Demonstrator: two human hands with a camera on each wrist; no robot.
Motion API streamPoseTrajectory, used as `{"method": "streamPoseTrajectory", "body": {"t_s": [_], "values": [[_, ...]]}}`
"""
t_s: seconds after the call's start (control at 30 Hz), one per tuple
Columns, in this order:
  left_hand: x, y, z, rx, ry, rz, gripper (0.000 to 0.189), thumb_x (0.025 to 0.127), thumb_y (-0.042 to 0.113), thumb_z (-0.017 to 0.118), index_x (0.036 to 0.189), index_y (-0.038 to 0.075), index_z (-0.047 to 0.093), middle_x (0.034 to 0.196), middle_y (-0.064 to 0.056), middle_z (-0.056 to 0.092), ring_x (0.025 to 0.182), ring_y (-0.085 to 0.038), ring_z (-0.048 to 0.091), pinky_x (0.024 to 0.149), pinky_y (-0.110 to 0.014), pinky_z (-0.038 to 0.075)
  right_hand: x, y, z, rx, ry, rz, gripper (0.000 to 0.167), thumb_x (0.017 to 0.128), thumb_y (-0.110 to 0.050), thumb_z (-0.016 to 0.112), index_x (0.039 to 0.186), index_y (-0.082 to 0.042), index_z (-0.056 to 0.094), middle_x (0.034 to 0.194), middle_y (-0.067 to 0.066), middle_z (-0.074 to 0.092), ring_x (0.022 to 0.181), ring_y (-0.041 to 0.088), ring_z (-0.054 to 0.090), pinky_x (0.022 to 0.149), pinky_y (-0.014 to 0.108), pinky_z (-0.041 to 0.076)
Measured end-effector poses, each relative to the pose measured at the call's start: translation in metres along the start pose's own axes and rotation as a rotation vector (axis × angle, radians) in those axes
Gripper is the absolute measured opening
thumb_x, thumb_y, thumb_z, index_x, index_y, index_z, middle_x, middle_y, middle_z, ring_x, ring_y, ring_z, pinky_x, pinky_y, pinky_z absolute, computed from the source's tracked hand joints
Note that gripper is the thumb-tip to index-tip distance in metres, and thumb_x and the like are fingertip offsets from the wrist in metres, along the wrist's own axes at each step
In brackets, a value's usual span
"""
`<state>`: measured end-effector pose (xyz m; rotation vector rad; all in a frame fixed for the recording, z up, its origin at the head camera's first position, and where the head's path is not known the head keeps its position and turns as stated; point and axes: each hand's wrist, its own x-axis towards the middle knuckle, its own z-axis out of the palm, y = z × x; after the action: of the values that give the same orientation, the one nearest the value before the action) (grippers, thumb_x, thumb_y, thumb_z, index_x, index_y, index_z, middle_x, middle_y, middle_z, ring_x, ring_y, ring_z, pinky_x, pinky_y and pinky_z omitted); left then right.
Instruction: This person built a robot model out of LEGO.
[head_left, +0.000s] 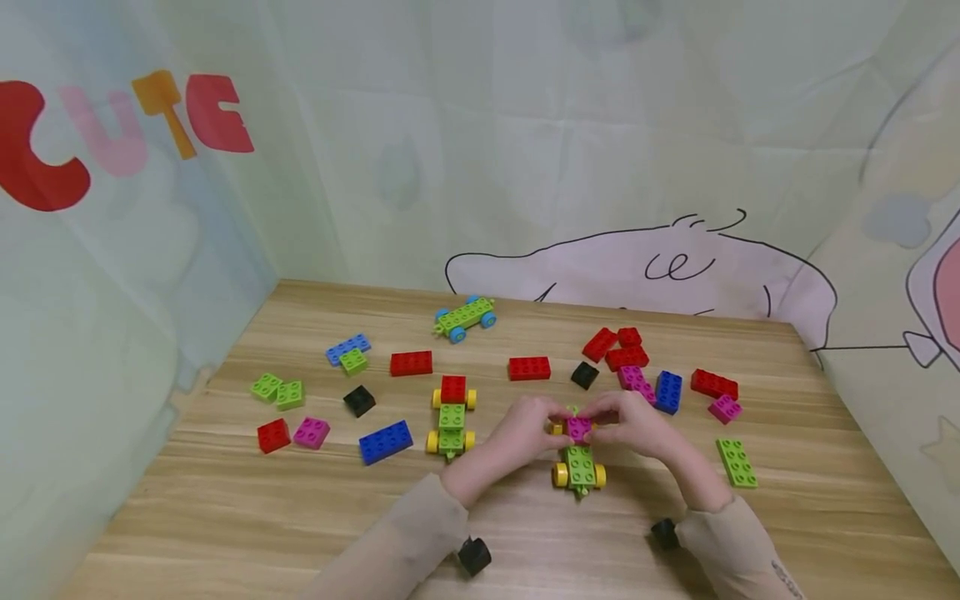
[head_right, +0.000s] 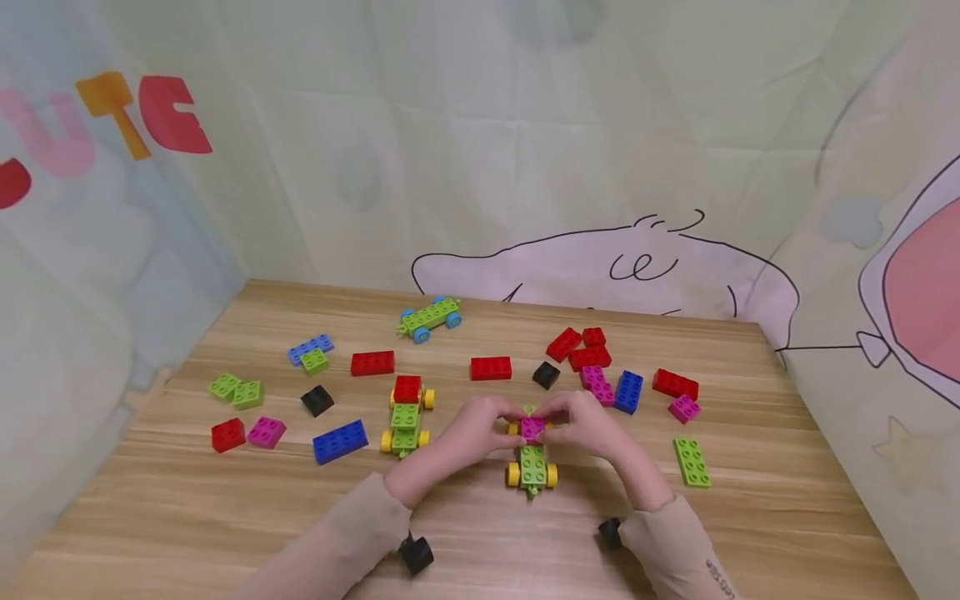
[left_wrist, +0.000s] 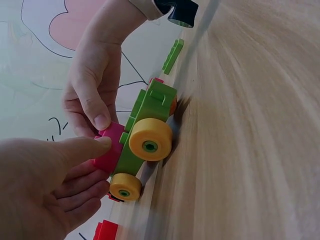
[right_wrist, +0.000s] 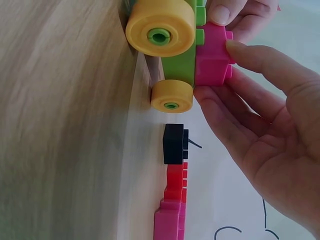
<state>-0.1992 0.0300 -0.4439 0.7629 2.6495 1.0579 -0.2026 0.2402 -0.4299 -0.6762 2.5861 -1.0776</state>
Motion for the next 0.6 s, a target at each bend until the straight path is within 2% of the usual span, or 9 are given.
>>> {"method": "streamPoseTrajectory", "body": {"t_s": [0.27, 0.6], "values": [[-0.0006, 0.0009, -0.0003, -0.015, 0.000, -0.002, 0.033, 0.084, 0.019, 0.078, 0.115, 0.009, 0.072, 0.113, -0.004, 0.072, 0.103, -0.016, 0.067, 0.087, -0.023, 0.053, 0.0001, 0.0003, 0.0016, 0.003, 0.003, 0.017, 0.024, 0.084, -0.010, 0.074, 0.107, -0.002, 0.073, 0.102, 0.009, 0.073, 0.090, 0.017, 0.065, 0.078, 0.022, 0.054], [-0.0002, 0.0006, 0.0001, 0.025, -0.003, 0.018, 0.033, 0.085, 0.020, 0.077, 0.115, 0.008, 0.072, 0.113, -0.004, 0.072, 0.104, -0.016, 0.067, 0.088, -0.023, 0.053, -0.0018, 0.0033, 0.0013, -0.028, 0.010, -0.033, 0.025, 0.084, -0.010, 0.073, 0.108, -0.003, 0.073, 0.105, 0.009, 0.073, 0.094, 0.019, 0.067, 0.082, 0.028, 0.057]]}}
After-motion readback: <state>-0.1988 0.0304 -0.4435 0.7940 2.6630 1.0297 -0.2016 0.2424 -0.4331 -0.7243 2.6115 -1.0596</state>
